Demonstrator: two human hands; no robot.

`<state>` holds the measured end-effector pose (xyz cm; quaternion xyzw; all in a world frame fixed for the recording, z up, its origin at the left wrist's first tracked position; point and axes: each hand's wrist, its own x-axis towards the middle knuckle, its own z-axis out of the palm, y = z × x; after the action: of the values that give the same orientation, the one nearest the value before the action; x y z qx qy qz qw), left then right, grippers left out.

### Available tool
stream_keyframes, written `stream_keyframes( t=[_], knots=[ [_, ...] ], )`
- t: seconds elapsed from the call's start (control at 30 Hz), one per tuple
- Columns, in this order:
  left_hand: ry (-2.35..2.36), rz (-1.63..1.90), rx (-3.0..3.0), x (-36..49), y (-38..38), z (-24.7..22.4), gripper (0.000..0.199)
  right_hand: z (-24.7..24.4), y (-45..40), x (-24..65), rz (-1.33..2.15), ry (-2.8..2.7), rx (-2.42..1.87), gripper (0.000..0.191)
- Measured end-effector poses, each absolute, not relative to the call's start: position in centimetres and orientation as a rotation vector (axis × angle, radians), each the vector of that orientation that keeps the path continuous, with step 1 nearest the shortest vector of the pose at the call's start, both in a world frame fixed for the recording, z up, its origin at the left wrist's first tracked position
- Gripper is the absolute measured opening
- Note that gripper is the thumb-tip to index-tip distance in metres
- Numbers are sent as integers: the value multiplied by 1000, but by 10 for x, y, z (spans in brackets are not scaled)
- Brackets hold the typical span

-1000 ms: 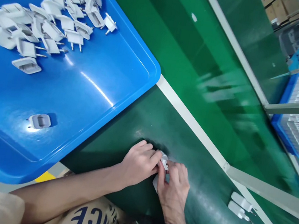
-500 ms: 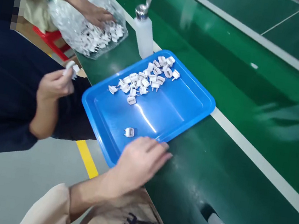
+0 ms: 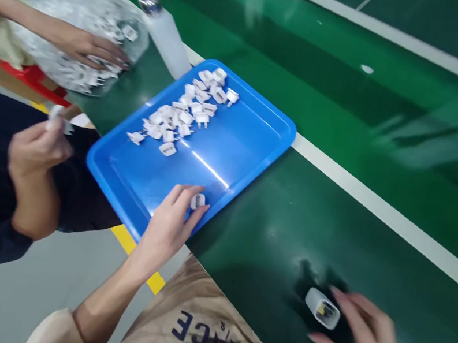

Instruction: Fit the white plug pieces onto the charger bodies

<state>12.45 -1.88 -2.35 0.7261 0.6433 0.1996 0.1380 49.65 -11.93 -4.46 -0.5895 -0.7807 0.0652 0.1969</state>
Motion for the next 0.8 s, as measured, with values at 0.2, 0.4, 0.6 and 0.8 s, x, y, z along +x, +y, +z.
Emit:
stream_keyframes(
  t=[0.2,0.4,0.6,0.8],
  knots=[
    [1579,764,2030,183,-23,-6,32,-28,-95,493,148,-2420,-1402,23],
    [1284,772,1990,228,-39,-26,26,-22,-94,501,-248,-2227,-1589,19],
    [1202,710,1987,234,-41,-37,26,-49,-99,496,-140,-2157,-1619,11],
    [1197,690,1976,240,-37,-37,23,-45,-89,498,180,-2006,-1651,8]
  ],
)
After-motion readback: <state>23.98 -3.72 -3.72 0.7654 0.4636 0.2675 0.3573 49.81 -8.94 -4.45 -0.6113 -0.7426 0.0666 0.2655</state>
